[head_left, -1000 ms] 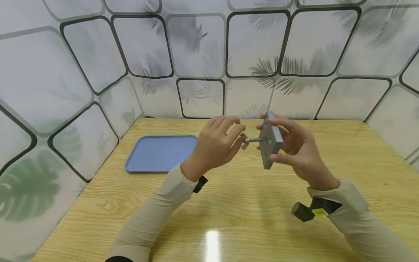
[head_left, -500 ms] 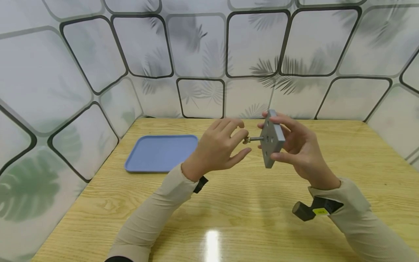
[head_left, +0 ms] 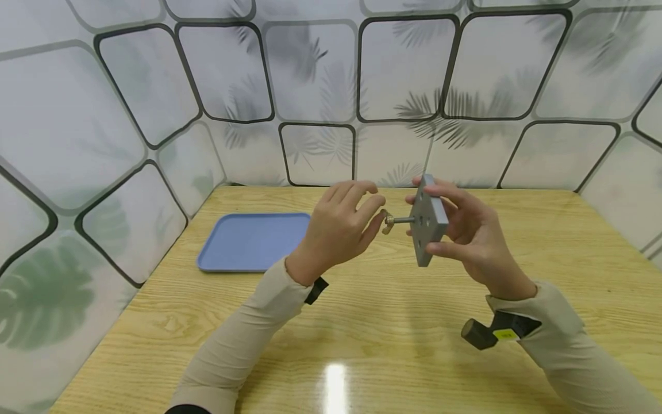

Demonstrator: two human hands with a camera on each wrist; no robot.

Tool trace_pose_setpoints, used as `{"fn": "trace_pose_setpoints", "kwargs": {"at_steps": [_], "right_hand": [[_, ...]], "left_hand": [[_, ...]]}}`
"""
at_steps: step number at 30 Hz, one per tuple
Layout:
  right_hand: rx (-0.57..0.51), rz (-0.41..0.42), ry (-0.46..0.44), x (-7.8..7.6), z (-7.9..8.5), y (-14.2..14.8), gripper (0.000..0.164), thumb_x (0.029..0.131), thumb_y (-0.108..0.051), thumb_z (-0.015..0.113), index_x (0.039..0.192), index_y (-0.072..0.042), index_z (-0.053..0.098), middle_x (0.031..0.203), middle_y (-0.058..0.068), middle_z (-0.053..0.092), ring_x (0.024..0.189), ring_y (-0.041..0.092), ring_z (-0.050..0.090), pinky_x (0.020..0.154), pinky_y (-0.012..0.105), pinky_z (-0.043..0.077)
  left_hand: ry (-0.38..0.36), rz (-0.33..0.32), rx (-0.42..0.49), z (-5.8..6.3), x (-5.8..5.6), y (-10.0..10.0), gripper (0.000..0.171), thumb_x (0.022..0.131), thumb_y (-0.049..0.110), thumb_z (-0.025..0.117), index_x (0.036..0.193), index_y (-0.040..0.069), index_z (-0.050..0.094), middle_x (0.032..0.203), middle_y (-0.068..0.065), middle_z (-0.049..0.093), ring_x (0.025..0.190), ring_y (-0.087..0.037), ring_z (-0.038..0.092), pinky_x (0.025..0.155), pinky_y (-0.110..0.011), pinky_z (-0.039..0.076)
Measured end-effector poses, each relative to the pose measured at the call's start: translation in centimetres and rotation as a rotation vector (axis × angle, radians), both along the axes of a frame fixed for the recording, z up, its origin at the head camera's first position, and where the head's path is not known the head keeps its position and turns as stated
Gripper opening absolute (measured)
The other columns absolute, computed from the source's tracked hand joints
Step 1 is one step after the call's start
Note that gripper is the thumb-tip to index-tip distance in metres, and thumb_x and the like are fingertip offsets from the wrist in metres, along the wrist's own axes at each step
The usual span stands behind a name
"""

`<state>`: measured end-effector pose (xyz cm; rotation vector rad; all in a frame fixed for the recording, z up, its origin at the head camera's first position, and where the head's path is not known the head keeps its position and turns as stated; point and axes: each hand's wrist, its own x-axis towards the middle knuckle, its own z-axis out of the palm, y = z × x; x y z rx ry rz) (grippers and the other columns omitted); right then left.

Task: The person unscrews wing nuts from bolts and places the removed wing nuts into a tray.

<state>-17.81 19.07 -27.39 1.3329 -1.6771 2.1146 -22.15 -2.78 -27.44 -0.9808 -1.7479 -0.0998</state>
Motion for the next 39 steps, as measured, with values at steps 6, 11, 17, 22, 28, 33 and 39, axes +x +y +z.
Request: {"fn": "trace_pose_setpoints", "kwargs": {"at_steps": [6,11,17,22,28,33,39], "right_hand": [[-0.009,0.000,-0.004,0.02,0.08,0.15,0.062,0.079,0.008,0.067,0.137,-0.006,0.047,0.146,0.013,0.041,0.126,0.027,0.049,0.087,0.040,0.054],[-0.015,-0.003,0.001,0.07,0.17,0.22,0.062,0.079,0.008,0.067,0.137,-0.005,0.047,0.146,0.013,0.041,0.126,0.027,0.049,0.087,0.041,0.054],[-0.022,0.000,-0.004,0.11,0.21,0.25,0.062,0.079,0.008,0.067,0.136,-0.005,0.047,0.146,0.013,0.041,0.126,0.028,0.049,0.087,0.041,0.054],[-0.019,0.001,-0.006,0.07,0.20,0.20,0.062,0.079,0.008,0.067,0.136,-0.006,0.048,0.145,0.013,0.041,0.125,0.028,0.049,0.087,0.041,0.054],[-0.009,-0.008,0.000,-0.04,0.01,0.15,0.062,0.079,0.007,0.068,0.136,-0.005,0.047,0.146,0.016,0.039,0.125,0.028,0.049,0.087,0.040,0.054],[-0.019,-0.002,-0.002,-0.01,0.10,0.29,0.063,0.079,0.008,0.067,0.136,-0.004,0.046,0.146,0.015,0.040,0.126,0.028,0.049,0.087,0.041,0.054],[-0.024,0.000,-0.004,0.03,0.22,0.32,0.063,0.079,0.009,0.066,0.137,-0.005,0.046,0.146,0.015,0.039,0.126,0.028,0.049,0.088,0.041,0.054]], "left_hand": [[-0.019,-0.074,-0.011,0.17,0.20,-0.05,0.017,0.087,0.028,0.062,0.091,0.011,0.065,0.098,-0.007,0.063,0.089,-0.022,0.061,0.084,-0.034,0.050],[-0.077,-0.087,-0.076,0.13,0.18,-0.13,0.026,0.085,0.037,0.063,0.092,0.011,0.064,0.100,-0.007,0.062,0.092,-0.022,0.060,0.084,-0.035,0.049],[-0.103,-0.045,-0.124,-0.06,0.06,-0.11,0.026,0.086,0.038,0.061,0.092,0.012,0.064,0.101,-0.006,0.062,0.093,-0.022,0.059,0.084,-0.036,0.048],[-0.055,-0.012,-0.055,-0.07,0.01,-0.03,0.019,0.088,0.031,0.062,0.090,0.012,0.065,0.098,-0.006,0.063,0.090,-0.022,0.061,0.085,-0.035,0.050],[-0.016,0.001,0.000,0.17,0.17,0.04,0.015,0.087,0.024,0.061,0.095,0.011,0.067,0.097,-0.006,0.064,0.088,-0.021,0.062,0.085,-0.034,0.050],[-0.046,-0.072,-0.028,0.21,0.23,0.00,0.020,0.086,0.029,0.062,0.095,0.011,0.065,0.099,-0.007,0.063,0.090,-0.022,0.061,0.084,-0.035,0.050],[-0.093,-0.074,-0.100,0.12,0.20,-0.13,0.028,0.085,0.038,0.062,0.093,0.011,0.063,0.100,-0.007,0.061,0.092,-0.023,0.059,0.085,-0.037,0.048]]}}
